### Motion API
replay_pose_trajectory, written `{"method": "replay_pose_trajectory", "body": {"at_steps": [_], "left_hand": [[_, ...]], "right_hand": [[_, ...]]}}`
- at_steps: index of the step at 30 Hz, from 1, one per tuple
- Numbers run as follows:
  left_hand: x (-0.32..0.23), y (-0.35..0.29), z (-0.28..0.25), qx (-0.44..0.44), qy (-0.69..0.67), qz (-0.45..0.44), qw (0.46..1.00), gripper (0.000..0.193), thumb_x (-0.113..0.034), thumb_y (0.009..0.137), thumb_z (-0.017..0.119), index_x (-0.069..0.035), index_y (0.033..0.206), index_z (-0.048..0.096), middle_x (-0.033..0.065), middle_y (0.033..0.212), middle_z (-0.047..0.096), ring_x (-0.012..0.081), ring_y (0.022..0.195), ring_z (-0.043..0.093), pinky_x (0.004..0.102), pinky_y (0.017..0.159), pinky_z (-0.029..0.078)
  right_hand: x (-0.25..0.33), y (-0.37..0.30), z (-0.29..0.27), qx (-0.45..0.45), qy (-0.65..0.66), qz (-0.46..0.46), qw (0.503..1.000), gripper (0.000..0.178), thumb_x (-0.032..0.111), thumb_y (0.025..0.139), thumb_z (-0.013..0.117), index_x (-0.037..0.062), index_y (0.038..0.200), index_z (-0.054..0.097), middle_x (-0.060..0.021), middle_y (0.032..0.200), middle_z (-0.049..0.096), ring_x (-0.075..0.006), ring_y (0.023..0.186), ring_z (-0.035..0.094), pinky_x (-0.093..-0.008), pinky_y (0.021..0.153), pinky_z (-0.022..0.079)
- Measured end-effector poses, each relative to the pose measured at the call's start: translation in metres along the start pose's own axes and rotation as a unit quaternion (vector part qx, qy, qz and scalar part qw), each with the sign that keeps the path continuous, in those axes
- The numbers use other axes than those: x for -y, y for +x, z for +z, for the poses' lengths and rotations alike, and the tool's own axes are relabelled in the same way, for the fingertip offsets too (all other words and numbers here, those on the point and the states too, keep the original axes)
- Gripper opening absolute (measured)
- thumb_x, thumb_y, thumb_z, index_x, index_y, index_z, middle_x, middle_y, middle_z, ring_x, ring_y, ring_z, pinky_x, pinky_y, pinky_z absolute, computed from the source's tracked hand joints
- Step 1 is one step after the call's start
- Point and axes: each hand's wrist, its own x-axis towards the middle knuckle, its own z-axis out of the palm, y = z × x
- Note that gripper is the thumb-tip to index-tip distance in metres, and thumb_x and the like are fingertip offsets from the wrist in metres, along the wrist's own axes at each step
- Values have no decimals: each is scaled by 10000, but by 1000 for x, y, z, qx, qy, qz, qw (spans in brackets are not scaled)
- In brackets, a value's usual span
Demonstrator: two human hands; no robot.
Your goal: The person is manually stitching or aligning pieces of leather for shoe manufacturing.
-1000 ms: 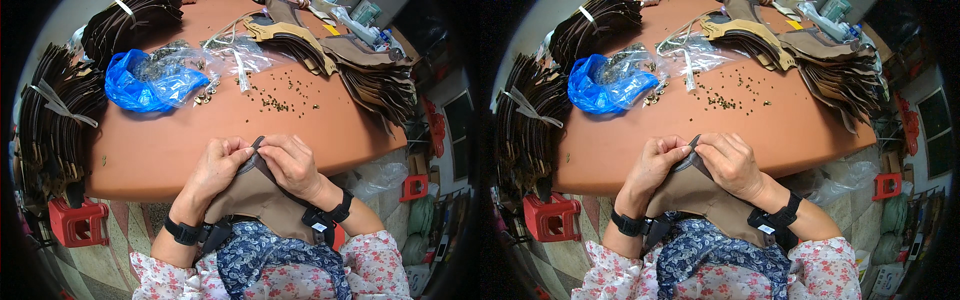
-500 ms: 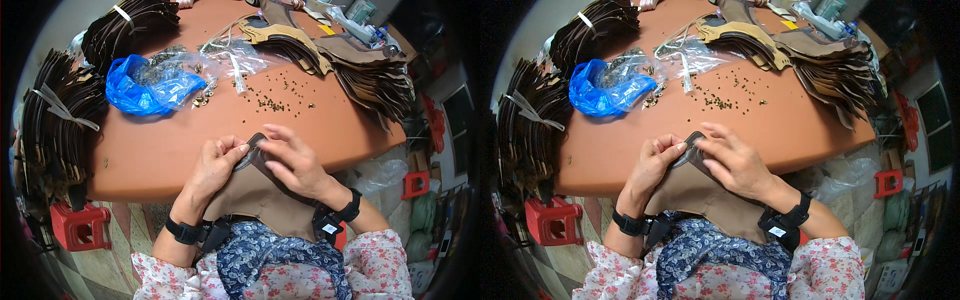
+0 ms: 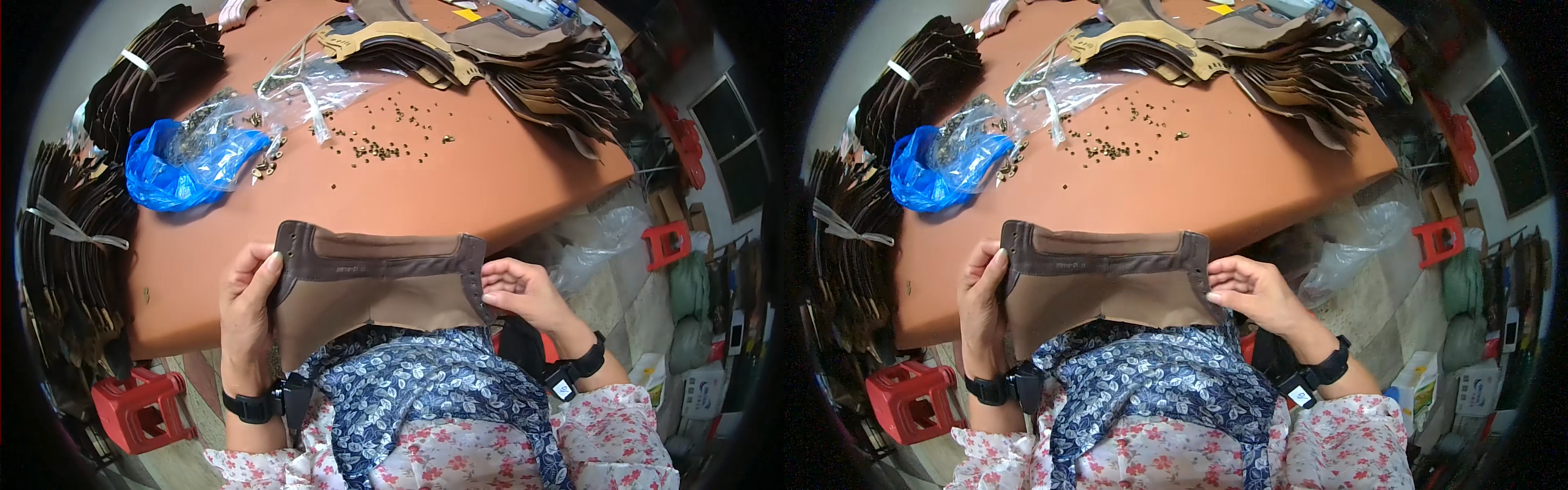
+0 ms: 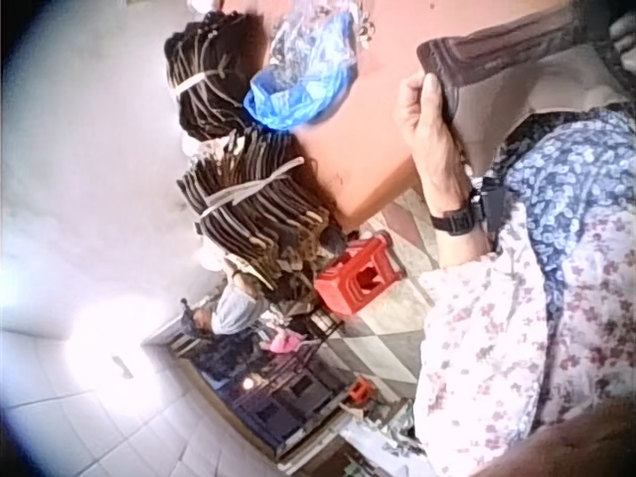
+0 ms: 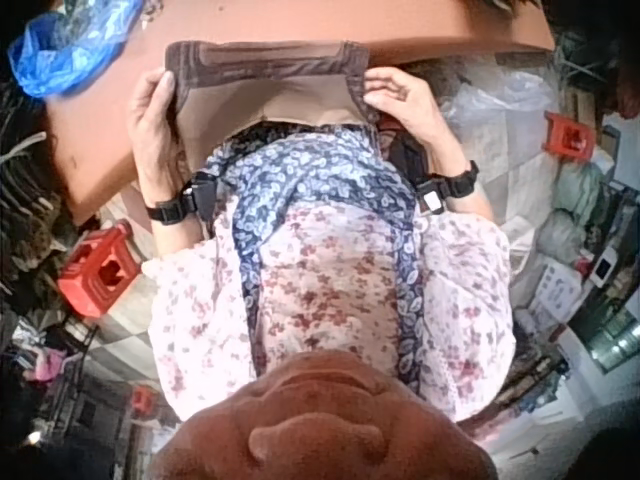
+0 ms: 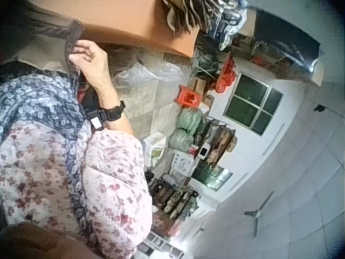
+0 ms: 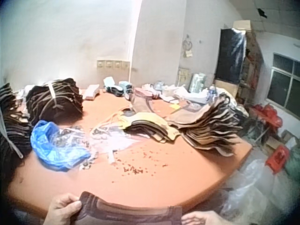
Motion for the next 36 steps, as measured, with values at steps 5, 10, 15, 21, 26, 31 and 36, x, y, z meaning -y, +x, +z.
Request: {"method": "replay_pose_trajectory", "body": {"at_steps": [5, 10, 15, 21, 26, 31, 36], "left_hand": [[-4, -22, -9, -50, -28, 6, 998, 88, -106, 955, 561, -27, 929, 591, 35, 888, 659, 83, 787, 596, 225, 755, 475], [-14, -35, -33, -85, 14, 33, 996, 90, -126, 954, 570, -40, 938, 591, 24, 869, 650, 72, 770, 586, 216, 732, 470], [-8, -45, -39, -92, -19, 97, 991, 86, -143, 948, 589, -57, 944, 590, 6, 852, 641, 53, 730, 564, 186, 678, 438], [-26, -52, -51, -79, 193, -30, 978, 88, -70, 905, 604, -23, 971, 638, -34, 877, 622, 52, 798, 555, 207, 719, 437], [-48, -28, 26, -7, 392, 193, 899, 434, -99, 767, 733, 19, 1164, 606, 141, 1150, 623, 217, 1062, 579, 369, 897, 460], [-30, 6, 69, 136, 320, -39, 937, 198, -99, 907, 636, 9, 1073, 643, 95, 842, 681, 100, 770, 624, 262, 658, 498], [2, 28, 69, 41, 56, -33, 997, 170, -73, 946, 554, 41, 1058, 613, 29, 887, 656, 56, 781, 579, 214, 682, 471]], "right_hand": [[-5, 17, 21, -43, -165, -37, 985, 145, 84, 904, 629, -12, 1012, 642, -6, 870, 661, -58, 814, 605, -219, 715, 485], [25, 27, 35, -45, -186, -171, 966, 164, 75, 904, 607, -33, 1024, 632, -71, 890, 681, -100, 781, 628, -252, 699, 503], [17, 34, 63, 2, -218, -208, 954, 202, 71, 888, 615, -34, 1058, 590, -143, 870, 676, -185, 783, 666, -304, 718, 520], [62, 31, 45, -67, -310, -306, 898, 155, 2, 856, 583, -32, 1002, 624, -165, 836, 663, -270, 747, 663, -324, 691, 507], [119, 37, 34, 137, -405, -308, 850, 176, 10, 831, 599, -18, 1000, 639, -182, 861, 667, -330, 793, 661, -367, 725, 510], [139, 75, 45, 233, -399, -276, 843, 185, 47, 831, 606, -14, 997, 658, -174, 873, 685, -308, 819, 675, -368, 744, 513], [117, 134, 18, 33, -322, -233, 917, 170, 103, 850, 622, 8, 970, 697, -138, 876, 701, -243, 826, 678, -340, 759, 514]]}}
